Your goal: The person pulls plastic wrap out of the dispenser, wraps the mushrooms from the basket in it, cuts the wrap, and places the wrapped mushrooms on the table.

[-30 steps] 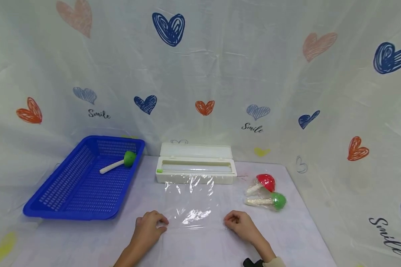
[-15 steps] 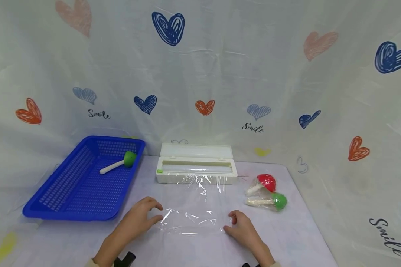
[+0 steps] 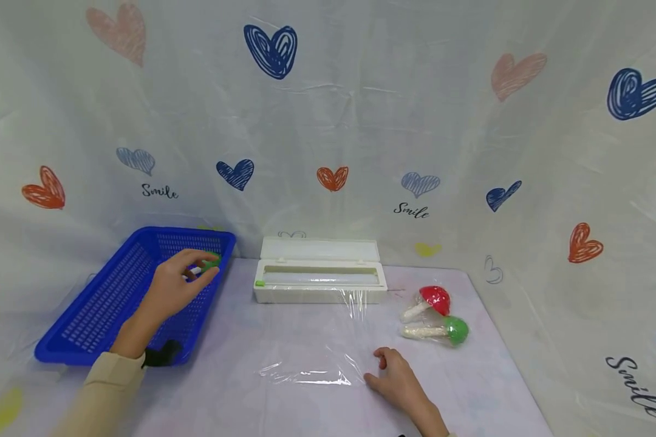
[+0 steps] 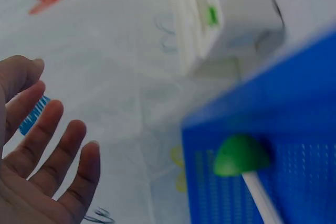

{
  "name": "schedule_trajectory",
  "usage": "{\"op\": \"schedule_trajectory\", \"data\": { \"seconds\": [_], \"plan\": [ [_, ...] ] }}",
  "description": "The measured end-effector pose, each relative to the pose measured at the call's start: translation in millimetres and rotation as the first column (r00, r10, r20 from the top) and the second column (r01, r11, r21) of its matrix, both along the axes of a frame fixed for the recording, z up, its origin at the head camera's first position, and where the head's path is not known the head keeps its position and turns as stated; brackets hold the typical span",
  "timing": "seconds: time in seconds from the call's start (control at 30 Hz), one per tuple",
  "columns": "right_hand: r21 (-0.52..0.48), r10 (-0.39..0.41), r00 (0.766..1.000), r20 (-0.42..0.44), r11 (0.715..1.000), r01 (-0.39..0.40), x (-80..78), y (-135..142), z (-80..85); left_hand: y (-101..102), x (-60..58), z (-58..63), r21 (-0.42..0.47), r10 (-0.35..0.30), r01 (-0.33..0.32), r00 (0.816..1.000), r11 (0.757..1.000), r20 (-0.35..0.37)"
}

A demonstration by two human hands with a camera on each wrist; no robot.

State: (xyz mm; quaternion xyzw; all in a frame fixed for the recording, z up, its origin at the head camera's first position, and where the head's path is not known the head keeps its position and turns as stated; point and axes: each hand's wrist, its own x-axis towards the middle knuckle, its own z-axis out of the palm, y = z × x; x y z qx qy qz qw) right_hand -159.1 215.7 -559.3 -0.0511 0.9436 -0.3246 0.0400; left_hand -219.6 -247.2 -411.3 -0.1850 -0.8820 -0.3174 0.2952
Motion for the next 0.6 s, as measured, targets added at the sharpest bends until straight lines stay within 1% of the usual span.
{"op": "schedule_trajectory", "data": {
  "seconds": [0.07,0.13,0.2,0.27,0.3,0.37,0.5,0.6],
  "plan": [
    [0.0,-0.001,1.0,-0.006,1.0,0.001,0.8,-0.6,-0.2,-11.7,-8.8,-1.4,-0.007,0.032,-0.032,0.999,0.999,0.03],
    [-0.002,-0.003,1.0,-0.009,1.0,0.003,1.4,-0.9,-0.2,-21.5,-15.2,-2.2,-0.031,0.075,-0.073,0.994,0.997,0.085],
    [-0.006,-0.003,1.0,-0.01,1.0,0.003,2.4,-1.2,0.3,-29.7,-20.7,-3.3,-0.067,0.112,-0.103,0.982,0.992,0.15],
    [-0.007,-0.004,1.0,-0.012,1.0,0.004,3.2,-1.5,0.8,-36.9,-26.1,-4.4,-0.099,0.136,-0.116,0.965,0.988,0.225],
    [-0.006,-0.007,1.0,-0.014,1.0,0.007,3.4,-1.6,1.0,-40.2,-29.4,-5.3,-0.111,0.143,-0.118,0.956,0.987,0.256],
    [-0.003,-0.012,1.0,-0.019,1.0,0.012,3.4,-1.8,1.4,-46.9,-37.5,-8.5,-0.12,0.147,-0.116,0.944,0.986,0.296],
    [0.001,-0.025,1.0,-0.009,1.0,0.025,2.2,-2.2,0.9,-60.2,-52.5,-18.9,-0.104,0.15,-0.122,0.929,0.987,0.338],
    [0.001,-0.025,1.0,-0.006,1.0,0.025,2.0,-2.3,0.1,-70.4,-60.0,-29.5,-0.07,0.145,-0.129,0.915,0.989,0.376]
  ]
}}
